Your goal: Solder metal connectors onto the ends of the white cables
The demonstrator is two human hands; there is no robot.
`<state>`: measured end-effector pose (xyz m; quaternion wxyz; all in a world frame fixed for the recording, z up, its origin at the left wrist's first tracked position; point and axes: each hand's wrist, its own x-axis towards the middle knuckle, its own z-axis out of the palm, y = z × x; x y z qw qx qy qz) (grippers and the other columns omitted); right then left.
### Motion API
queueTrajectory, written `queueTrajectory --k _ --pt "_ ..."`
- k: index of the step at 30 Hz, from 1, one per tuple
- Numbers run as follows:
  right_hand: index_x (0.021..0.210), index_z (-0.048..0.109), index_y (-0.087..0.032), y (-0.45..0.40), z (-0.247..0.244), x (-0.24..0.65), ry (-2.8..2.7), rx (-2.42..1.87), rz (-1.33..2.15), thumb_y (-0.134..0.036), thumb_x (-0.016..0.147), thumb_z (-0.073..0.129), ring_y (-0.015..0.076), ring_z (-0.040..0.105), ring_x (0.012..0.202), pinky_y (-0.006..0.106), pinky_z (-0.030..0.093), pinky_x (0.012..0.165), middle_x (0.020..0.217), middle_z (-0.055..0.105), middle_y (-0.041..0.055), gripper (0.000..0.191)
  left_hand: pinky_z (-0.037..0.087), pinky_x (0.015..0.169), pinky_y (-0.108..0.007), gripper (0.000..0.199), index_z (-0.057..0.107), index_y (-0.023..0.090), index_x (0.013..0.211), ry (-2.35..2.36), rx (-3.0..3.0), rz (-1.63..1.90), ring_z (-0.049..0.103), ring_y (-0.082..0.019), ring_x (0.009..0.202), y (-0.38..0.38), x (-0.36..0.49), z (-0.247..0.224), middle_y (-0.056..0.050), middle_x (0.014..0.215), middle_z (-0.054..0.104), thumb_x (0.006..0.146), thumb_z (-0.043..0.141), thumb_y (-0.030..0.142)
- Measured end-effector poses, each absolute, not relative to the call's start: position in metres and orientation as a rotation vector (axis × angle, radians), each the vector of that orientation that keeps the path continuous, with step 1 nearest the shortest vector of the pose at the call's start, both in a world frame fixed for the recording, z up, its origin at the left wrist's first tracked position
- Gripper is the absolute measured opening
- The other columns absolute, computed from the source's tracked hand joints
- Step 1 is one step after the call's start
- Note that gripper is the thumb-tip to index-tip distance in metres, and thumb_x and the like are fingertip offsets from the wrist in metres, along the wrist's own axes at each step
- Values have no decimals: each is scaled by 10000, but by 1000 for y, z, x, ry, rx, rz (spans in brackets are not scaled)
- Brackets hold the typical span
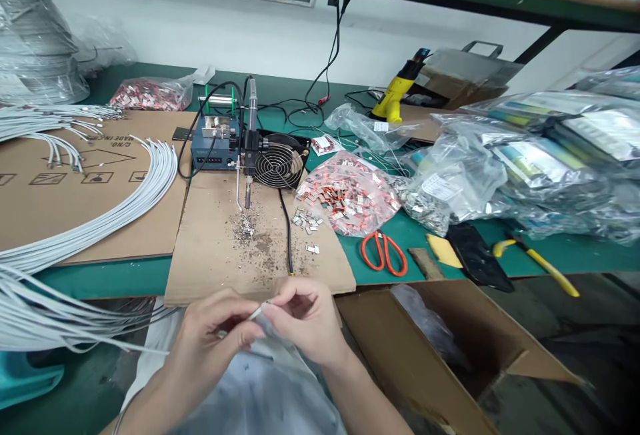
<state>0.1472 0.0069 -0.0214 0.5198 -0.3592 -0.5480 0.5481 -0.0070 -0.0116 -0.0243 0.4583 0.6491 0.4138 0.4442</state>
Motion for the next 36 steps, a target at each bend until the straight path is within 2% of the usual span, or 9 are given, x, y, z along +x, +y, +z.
queueTrajectory --k 4,9,15,19,22,24,28,32,36 --pt "579 538 -129 0 -25 137 -1353 -863 1144 -126 721 624 48 366 419 158 285 390 463 481 -13 166 448 475 -153 138 693 152 797 1035 1539 1149 551 -83 453 -11 -5 -26 -8 530 574 833 561 171" --pt "753 551 -189 -9 -30 118 -1360 -788 881 -20 791 550 41 467 405 154 381 456 466 531 -61 173 423 429 -136 256 679 125 755 983 993 1109 512 -70 395 -17 1 -27 0 445 556 808 618 368" --pt "687 506 -177 -12 -31 102 -1124 -797 888 -172 846 554 74 465 364 173 384 389 399 429 -52 166 435 421 -143 322 631 97 717 848 904 1026 536 -85 393 -15 1 -29 -26 459 584 794 629 409" --pt "777 562 -182 -6 -35 122 -1260 -853 975 -173 801 609 73 486 448 171 385 424 529 526 -27 54 448 429 -166 300 641 94 718 969 966 1026 530 -91 401 -11 -5 -25 -27 484 582 769 648 389" --pt "939 618 -207 3 -32 148 -1493 -950 1018 -191 704 706 79 458 531 181 377 487 609 538 -23 252 402 395 -164 236 658 96 760 1084 1070 967 506 -82 413 -10 -12 -21 -30 563 592 751 645 331" --pt "967 634 -205 8 -28 161 -1638 -970 1163 -213 714 701 84 457 563 192 383 517 640 546 -14 261 365 395 -158 215 644 95 774 1114 1156 922 464 -65 407 -10 -16 -19 -25 567 579 774 594 305" --pt "969 648 -180 16 -19 169 -1820 -849 1363 -231 779 653 86 482 610 206 401 564 718 596 9 196 319 422 -163 253 573 101 720 1058 1280 771 379 -46 405 -10 -19 -18 -6 535 516 828 464 302" --pt "793 640 -152 20 -10 167 -1953 -861 1164 -208 792 649 75 501 630 202 393 595 685 583 2 57 288 452 -172 338 470 125 623 1014 1380 618 343 -52 431 -9 -20 -21 16 492 420 885 372 315" --pt "750 616 -139 21 -9 163 -1965 -754 1045 -126 770 648 75 526 636 205 398 597 685 590 4 40 284 457 -174 346 486 121 677 993 1351 641 342 -49 434 -9 -19 -22 15 519 433 903 374 357"
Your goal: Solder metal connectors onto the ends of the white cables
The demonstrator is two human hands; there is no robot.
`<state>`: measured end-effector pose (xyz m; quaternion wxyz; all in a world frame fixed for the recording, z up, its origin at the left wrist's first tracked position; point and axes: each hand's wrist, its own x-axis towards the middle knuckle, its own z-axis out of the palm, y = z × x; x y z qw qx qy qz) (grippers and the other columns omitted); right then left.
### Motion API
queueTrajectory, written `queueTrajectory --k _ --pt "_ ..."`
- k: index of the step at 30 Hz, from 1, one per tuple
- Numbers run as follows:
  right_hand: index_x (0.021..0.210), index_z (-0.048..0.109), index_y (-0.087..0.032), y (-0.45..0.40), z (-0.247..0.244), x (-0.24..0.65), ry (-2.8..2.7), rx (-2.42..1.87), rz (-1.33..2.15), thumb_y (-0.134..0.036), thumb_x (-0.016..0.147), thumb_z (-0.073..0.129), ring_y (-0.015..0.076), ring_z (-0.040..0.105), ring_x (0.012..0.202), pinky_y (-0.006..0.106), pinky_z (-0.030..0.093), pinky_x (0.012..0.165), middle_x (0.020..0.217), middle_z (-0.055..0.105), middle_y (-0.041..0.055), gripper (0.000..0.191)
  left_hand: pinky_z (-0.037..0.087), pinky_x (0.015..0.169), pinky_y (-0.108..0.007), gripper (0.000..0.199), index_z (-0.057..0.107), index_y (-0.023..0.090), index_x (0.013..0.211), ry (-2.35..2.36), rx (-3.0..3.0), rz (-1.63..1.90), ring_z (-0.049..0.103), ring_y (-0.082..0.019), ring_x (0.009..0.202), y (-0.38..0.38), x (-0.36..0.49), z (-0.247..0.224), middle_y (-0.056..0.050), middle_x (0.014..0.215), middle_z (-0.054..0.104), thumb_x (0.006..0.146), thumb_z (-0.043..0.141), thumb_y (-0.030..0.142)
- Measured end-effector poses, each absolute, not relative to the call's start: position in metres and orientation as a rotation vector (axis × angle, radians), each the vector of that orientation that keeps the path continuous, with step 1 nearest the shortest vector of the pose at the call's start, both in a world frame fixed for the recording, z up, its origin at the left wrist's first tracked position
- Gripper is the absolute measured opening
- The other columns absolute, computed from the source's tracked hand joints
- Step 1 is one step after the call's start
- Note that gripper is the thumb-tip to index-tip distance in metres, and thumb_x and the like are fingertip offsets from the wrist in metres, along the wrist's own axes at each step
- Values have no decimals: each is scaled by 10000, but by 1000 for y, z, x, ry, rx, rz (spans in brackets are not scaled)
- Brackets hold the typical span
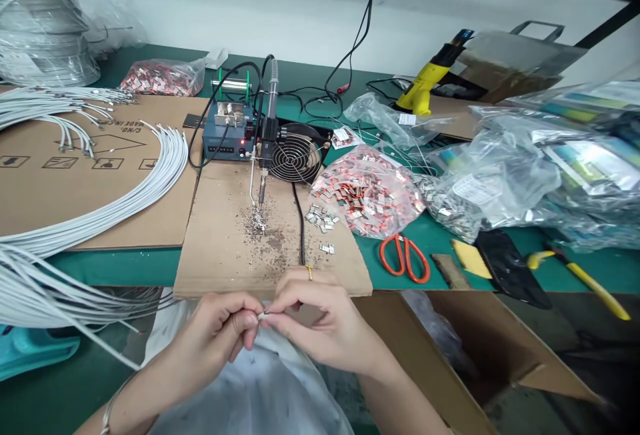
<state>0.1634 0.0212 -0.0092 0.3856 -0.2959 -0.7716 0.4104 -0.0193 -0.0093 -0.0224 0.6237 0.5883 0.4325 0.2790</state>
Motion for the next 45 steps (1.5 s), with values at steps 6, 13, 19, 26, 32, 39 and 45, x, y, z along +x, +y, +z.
queueTrajectory --k 6,13,19,26,32,39,45 --pt "694 573 -145 12 -26 148 -1532 -697 1063 -72 731 646 75 473 572 201 382 535 627 519 -7 109 240 384 -157 492 459 122 650 906 1083 748 349 -34 385 -5 -4 -17 10 509 449 803 498 588" --pt "967 641 -135 33 -4 192 -2116 -685 657 -192 756 684 143 587 796 258 465 703 882 636 80 223 287 397 -148 404 564 126 758 1186 1050 725 415 -45 403 -9 -15 -13 7 560 516 798 536 527" --pt "991 663 -121 123 -1 267 -2174 -1773 -46 -157 858 488 192 603 708 314 445 692 864 675 79 223 436 565 -164 372 629 194 948 1383 1606 451 561 -116 578 18 -72 -35 -12 715 620 827 481 513" --pt "874 689 -134 192 -16 280 -2488 -1682 -10 -108 762 597 227 592 848 336 396 832 874 670 80 147 378 542 -187 381 650 204 828 1562 1801 470 532 -114 547 48 -73 -14 7 673 609 848 399 490" --pt "903 668 -117 189 -13 285 -2573 -1591 43 -102 792 552 223 583 885 322 396 805 929 657 92 161 344 470 -189 367 655 163 837 1421 1809 424 453 -101 438 77 -75 -20 12 491 487 838 439 460" --pt "788 629 -122 184 -8 290 -2502 -1624 134 -119 773 561 215 572 748 320 404 675 761 637 81 70 333 390 -171 392 605 111 892 1322 1619 252 419 -89 410 114 -64 -15 8 496 479 821 464 470" --pt "911 649 -124 147 -2 258 -2126 -1436 536 -245 812 565 168 601 662 299 483 600 808 649 85 178 417 451 -167 366 600 77 1063 1162 1516 188 523 -93 461 134 -55 -3 4 529 538 844 496 351"
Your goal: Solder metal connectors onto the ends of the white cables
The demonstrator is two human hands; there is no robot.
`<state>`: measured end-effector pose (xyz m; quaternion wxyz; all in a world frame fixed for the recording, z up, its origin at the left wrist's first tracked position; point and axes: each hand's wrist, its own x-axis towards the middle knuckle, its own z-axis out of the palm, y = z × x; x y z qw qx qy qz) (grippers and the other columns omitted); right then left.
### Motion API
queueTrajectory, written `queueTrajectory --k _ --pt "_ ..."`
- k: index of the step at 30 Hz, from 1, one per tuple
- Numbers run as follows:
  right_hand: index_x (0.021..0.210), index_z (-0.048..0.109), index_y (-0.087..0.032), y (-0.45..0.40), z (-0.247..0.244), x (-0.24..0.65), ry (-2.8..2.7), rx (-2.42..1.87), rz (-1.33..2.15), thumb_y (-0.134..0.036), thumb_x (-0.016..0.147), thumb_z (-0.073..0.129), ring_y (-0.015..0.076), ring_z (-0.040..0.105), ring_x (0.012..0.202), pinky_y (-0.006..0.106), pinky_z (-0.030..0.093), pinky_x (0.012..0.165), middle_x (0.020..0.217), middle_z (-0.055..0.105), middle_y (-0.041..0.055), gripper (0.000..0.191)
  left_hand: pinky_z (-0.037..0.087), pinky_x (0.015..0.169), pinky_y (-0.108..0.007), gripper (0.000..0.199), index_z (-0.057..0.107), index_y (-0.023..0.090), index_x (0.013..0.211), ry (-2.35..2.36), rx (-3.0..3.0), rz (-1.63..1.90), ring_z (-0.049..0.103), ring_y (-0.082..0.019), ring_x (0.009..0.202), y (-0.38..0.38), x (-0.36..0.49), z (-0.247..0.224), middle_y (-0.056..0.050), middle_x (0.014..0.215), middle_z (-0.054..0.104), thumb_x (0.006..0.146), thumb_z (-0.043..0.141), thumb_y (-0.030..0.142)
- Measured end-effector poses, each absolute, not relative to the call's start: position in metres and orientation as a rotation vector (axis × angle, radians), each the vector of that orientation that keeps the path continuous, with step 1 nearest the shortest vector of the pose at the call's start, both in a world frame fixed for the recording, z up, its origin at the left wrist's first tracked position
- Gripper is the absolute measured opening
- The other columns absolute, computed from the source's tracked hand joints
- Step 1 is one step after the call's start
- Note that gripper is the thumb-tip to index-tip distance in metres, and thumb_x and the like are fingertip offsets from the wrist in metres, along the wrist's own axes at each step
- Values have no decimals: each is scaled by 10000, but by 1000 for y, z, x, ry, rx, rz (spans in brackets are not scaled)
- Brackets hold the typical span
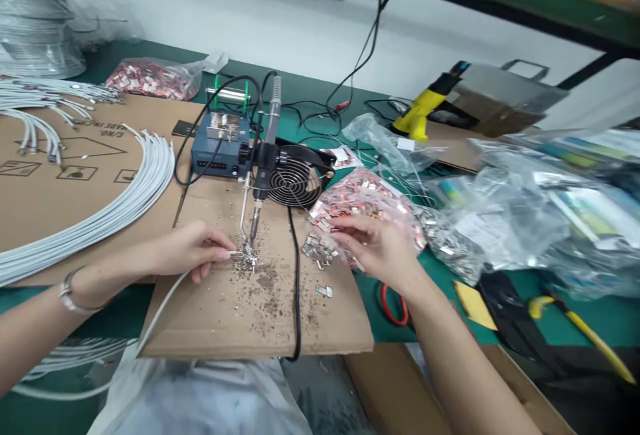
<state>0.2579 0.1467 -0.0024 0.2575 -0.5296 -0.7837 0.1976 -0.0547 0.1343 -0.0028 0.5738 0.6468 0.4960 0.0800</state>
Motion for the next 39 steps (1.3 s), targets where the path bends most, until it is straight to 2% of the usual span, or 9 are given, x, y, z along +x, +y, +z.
queueTrajectory --k 4,6,9,13,18,21,28,34,39 --pt "762 586 -128 123 -2 209 -1696 -1133 1363 -269 741 648 99 567 537 218 503 504 657 578 26 155 418 441 -149 296 613 63 998 1018 1456 213 496 -64 452 138 -49 -2 21 548 508 843 515 296" --pt "752 550 -121 121 -4 187 -1556 -1153 1600 -241 730 659 75 555 504 172 490 469 603 558 0 163 424 441 -145 281 609 71 971 970 1387 263 490 -55 466 138 -48 -4 22 588 506 830 543 305" --pt "800 554 -92 127 -11 166 -1382 -1274 1781 -190 729 661 64 572 479 144 496 457 602 587 -1 161 430 438 -144 294 612 82 965 989 1300 324 482 -48 479 136 -48 -7 21 626 511 809 581 330" --pt "836 591 -66 134 -20 157 -1223 -1324 1846 -213 677 718 77 597 476 140 514 455 617 621 16 251 429 421 -152 334 628 77 1024 1029 1233 358 472 -54 477 136 -47 -9 18 618 514 789 607 313" --pt "858 610 -89 130 -28 156 -1067 -1179 1888 -301 619 764 88 643 596 149 555 567 692 659 36 354 427 444 -142 281 668 76 989 991 1180 390 453 -45 480 138 -44 -9 24 565 510 781 610 256" --pt "853 607 -92 129 -30 155 -1053 -1156 1894 -286 626 765 93 648 601 151 557 564 699 666 40 338 419 441 -133 222 687 82 916 966 1138 426 450 -43 484 139 -43 -9 30 546 502 763 620 228" --pt "843 597 -88 129 -26 156 -1063 -1165 1902 -257 660 748 87 638 578 150 553 557 667 663 39 291 422 448 -140 196 678 72 900 1000 1094 398 465 -38 485 137 -41 -8 16 625 535 765 607 195" --pt "825 586 -91 128 -26 156 -1116 -1180 1891 -259 669 743 84 632 561 149 540 550 673 663 42 278 419 445 -153 248 659 81 924 941 1147 431 470 -49 488 137 -42 -14 14 626 532 772 608 270" --pt "835 583 -94 128 -27 157 -1137 -1158 1892 -250 681 736 84 630 558 147 536 540 661 662 36 268 411 433 -148 221 625 74 891 959 1155 431 464 -48 484 136 -41 -13 24 615 513 778 590 261"
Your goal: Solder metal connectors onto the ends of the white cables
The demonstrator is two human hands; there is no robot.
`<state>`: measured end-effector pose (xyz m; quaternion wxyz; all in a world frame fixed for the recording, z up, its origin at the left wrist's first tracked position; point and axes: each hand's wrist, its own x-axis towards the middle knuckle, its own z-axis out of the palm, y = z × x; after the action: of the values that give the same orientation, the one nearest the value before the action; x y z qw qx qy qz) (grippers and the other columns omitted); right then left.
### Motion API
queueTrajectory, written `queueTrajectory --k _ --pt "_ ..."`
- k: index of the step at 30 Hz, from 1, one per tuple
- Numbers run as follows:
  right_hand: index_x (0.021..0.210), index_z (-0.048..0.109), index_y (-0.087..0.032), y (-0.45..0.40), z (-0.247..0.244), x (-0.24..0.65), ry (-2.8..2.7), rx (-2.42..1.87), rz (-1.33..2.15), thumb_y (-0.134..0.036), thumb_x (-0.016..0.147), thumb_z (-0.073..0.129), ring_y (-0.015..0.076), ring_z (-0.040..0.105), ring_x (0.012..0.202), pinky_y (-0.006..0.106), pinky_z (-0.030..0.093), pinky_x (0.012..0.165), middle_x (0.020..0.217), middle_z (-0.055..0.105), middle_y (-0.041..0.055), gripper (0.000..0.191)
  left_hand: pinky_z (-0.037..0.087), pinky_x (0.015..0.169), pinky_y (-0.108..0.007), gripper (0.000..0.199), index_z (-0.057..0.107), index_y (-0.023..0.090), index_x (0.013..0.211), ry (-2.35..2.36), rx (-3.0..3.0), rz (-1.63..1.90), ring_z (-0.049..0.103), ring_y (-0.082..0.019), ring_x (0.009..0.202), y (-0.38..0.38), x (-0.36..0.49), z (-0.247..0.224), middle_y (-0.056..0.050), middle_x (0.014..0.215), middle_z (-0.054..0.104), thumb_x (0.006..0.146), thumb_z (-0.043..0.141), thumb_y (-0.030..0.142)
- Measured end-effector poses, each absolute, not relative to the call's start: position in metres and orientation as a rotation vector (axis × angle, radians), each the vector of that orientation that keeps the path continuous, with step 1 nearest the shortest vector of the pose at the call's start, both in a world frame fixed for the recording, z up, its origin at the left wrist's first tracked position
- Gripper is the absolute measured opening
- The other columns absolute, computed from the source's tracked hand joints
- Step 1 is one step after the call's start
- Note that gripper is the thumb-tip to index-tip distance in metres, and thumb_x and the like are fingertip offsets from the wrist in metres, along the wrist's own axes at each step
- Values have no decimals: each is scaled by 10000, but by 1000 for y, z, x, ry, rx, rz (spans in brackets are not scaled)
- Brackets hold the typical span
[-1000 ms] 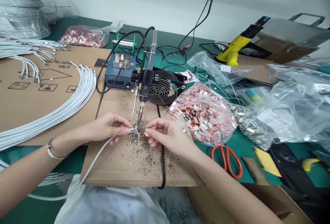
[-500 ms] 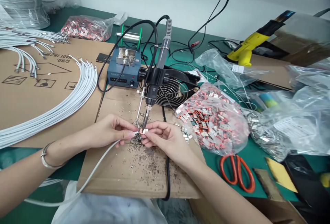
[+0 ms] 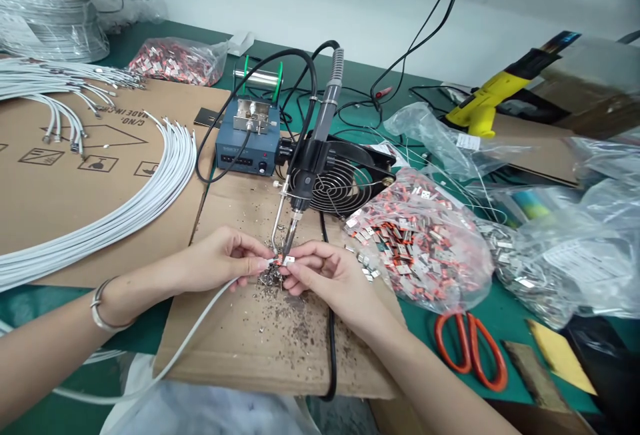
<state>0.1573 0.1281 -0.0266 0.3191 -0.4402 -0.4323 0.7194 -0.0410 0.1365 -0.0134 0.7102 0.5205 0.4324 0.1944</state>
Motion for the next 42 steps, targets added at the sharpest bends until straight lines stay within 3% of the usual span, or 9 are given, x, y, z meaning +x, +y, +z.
queueTrajectory --k 27,42 --pt "853 669 -147 130 -25 164 -1174 -1025 1896 -252 716 733 30 579 563 82 436 503 767 698 71 184 394 461 -139 239 606 71 874 894 962 390 460 -29 511 138 -42 -7 31 653 499 768 654 280" --pt "809 627 -117 131 -24 158 -1206 -1209 1794 -227 663 721 32 502 455 138 391 434 681 671 44 205 399 446 -148 238 647 49 912 966 1100 351 456 -35 481 140 -41 -8 24 614 514 769 623 238"
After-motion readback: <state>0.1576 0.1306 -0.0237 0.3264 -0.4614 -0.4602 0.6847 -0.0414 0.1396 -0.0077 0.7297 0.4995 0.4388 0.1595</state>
